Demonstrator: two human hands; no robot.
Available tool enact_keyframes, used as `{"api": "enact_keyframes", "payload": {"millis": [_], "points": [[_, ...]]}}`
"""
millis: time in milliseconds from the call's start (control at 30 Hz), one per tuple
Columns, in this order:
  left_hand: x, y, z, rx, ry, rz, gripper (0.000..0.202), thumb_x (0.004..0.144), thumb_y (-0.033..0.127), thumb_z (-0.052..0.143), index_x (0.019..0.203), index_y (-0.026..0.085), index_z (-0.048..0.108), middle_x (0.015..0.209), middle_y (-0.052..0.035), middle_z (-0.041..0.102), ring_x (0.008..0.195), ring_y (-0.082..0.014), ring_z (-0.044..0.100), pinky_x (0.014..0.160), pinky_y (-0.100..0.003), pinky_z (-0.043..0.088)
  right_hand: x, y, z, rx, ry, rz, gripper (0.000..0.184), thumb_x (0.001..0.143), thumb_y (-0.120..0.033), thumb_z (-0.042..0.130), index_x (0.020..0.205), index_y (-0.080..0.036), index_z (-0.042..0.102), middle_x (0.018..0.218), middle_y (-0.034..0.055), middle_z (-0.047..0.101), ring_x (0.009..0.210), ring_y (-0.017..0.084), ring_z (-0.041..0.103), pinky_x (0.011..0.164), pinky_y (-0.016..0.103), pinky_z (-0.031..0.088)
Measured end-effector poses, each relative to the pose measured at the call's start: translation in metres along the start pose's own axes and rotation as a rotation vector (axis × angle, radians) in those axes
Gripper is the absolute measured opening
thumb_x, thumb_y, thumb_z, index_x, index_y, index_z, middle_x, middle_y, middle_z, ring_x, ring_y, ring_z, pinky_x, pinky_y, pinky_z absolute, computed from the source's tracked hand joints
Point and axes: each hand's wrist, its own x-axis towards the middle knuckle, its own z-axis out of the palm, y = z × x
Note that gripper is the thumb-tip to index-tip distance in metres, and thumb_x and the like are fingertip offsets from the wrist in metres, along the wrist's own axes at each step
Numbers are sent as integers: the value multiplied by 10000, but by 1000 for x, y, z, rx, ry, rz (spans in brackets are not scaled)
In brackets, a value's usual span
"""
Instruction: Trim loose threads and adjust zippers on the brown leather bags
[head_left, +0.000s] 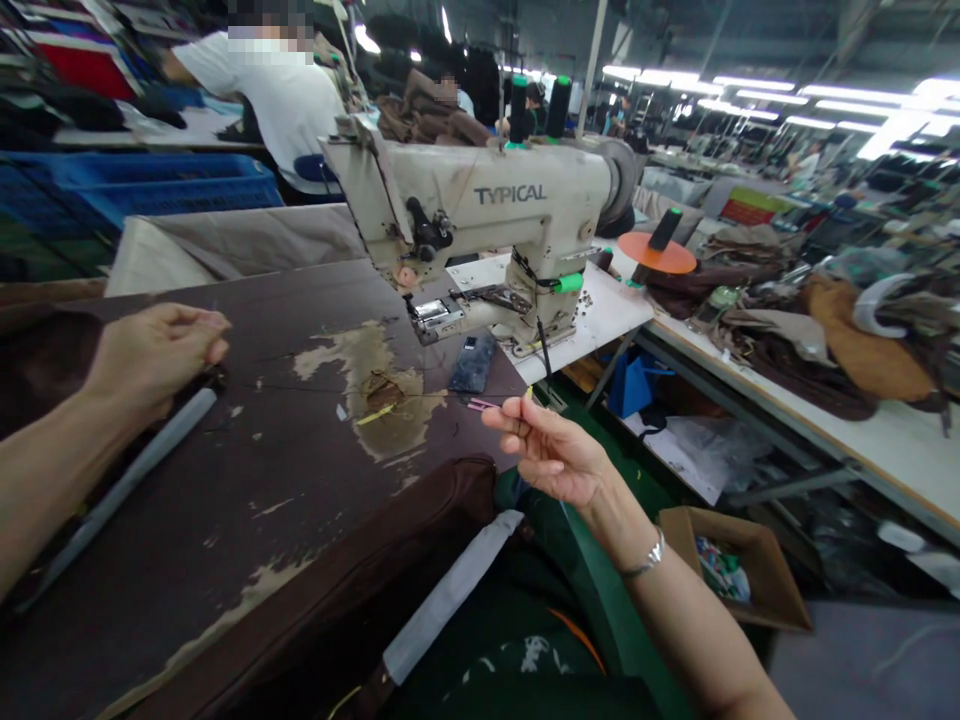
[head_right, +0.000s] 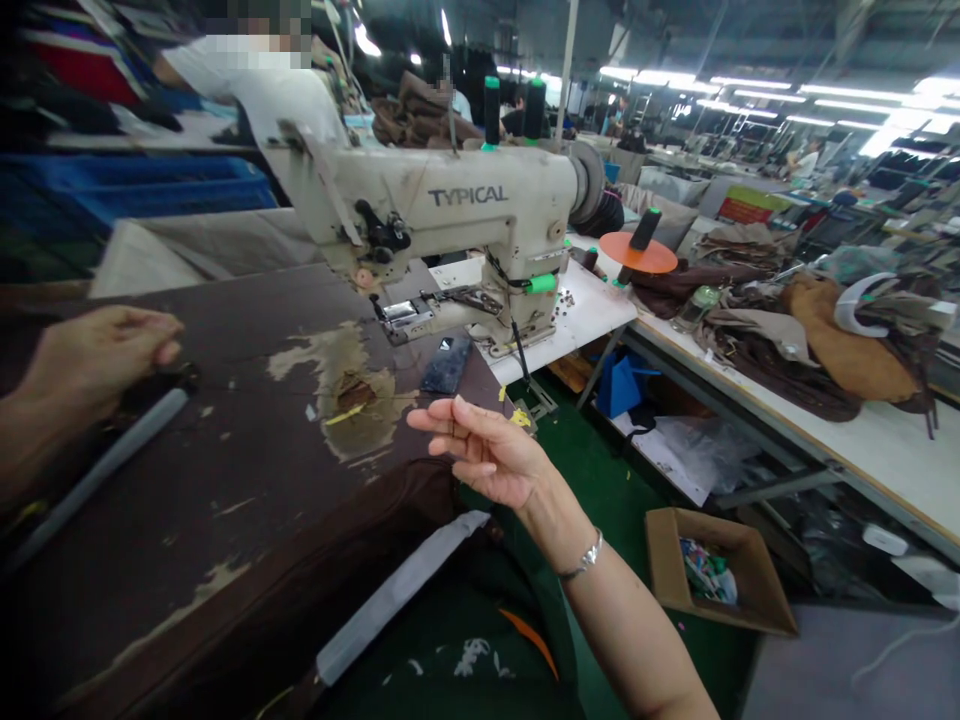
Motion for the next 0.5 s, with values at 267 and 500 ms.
{"api": "enact_keyframes", "payload": {"millis": [267, 500], "points": [[-14, -15, -8, 187, -55, 64, 241, 759, 470, 584, 858, 251, 590, 523, 145, 587, 575, -67, 523, 559, -120, 344, 14, 5, 6, 6, 29, 27, 224, 962, -286, 494, 1032, -174, 675, 1167, 72, 679, 805, 94, 688, 330, 66, 300], [-21, 3, -6, 281, -28, -21, 216, 828, 429, 548, 820, 214, 568, 525, 103, 553, 546, -96, 503, 508, -153, 361, 15, 10, -4, -125, 68, -29, 197, 868, -285, 649, 996, -145, 705, 1094, 106, 710, 726, 90, 671, 347, 70, 289]]}}
